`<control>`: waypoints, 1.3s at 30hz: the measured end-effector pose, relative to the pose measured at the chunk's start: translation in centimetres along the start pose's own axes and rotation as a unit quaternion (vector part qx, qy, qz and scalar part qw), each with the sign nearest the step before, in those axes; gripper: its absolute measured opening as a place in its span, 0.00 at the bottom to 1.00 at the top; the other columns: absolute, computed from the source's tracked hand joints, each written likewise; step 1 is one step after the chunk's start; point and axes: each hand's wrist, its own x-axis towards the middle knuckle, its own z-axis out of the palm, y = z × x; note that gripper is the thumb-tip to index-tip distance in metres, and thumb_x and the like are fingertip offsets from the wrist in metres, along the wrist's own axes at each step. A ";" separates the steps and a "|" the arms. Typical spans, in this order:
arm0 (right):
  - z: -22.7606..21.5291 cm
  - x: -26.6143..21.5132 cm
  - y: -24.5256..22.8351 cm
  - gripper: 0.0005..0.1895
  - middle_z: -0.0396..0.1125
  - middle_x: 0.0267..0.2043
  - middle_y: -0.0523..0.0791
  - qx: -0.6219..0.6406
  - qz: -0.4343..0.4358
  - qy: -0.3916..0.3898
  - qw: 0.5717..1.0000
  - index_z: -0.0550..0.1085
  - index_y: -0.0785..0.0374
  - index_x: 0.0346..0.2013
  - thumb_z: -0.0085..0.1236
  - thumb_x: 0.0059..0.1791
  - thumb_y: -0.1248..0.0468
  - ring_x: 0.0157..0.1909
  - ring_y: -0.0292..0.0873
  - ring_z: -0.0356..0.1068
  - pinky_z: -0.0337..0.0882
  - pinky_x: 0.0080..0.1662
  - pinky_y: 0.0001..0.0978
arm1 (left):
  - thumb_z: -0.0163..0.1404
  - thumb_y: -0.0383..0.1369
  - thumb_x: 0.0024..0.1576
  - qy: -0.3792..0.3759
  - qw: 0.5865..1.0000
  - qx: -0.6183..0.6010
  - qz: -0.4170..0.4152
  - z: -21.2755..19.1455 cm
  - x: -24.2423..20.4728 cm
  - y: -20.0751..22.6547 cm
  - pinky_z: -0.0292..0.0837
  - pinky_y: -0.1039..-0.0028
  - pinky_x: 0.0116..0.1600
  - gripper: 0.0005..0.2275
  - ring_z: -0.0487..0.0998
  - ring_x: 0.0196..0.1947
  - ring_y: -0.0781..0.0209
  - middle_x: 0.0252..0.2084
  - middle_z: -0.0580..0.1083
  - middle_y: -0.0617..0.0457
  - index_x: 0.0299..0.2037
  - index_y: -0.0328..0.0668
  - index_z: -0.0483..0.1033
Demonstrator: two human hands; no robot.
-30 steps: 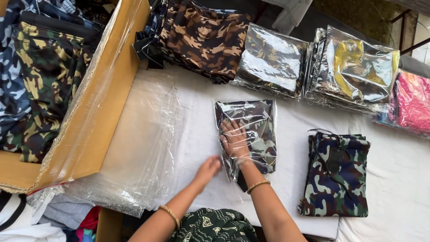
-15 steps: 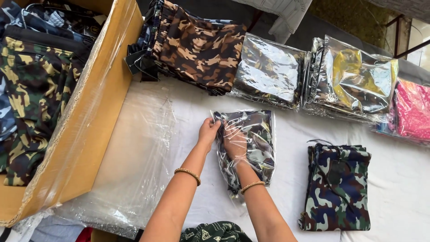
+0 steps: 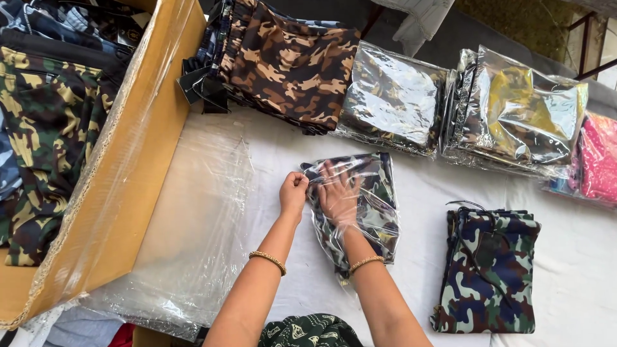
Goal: The person folds camouflage-patterned shorts and places them into clear plastic bags. They seal the bags and stack them on a table alongside other packaged items.
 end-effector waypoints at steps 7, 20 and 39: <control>-1.8 1.3 -1.0 0.29 0.46 0.78 0.37 -0.044 0.064 0.044 0.996 0.61 0.42 0.71 0.45 0.54 0.48 0.77 0.49 0.45 0.37 0.69 0.65 | 0.49 0.32 0.64 0.010 0.999 0.048 -0.020 -0.2 0.4 1.4 0.71 0.77 0.33 0.05 0.71 0.28 0.70 0.32 0.73 0.56 0.42 0.41 0.75; -4.6 -11.6 3.6 0.29 0.51 0.75 0.44 -0.015 0.021 -0.191 0.981 0.63 0.43 0.71 0.51 0.53 0.49 0.79 0.51 0.43 0.35 0.75 0.59 | 0.57 0.33 0.59 -0.007 0.994 0.109 0.010 0.9 -0.7 -1.2 0.74 0.75 0.40 0.09 0.78 0.34 0.63 0.35 0.80 0.51 0.43 0.35 0.79; -7.5 -19.8 -0.2 0.30 0.46 0.79 0.35 0.051 -0.178 -0.118 0.976 0.61 0.35 0.71 0.48 0.53 0.46 0.80 0.46 0.39 0.31 0.73 0.63 | 0.63 0.26 0.50 0.079 0.958 0.228 0.158 0.8 2.4 1.2 0.73 0.72 0.37 0.11 0.75 0.30 0.63 0.31 0.76 0.53 0.40 0.41 0.75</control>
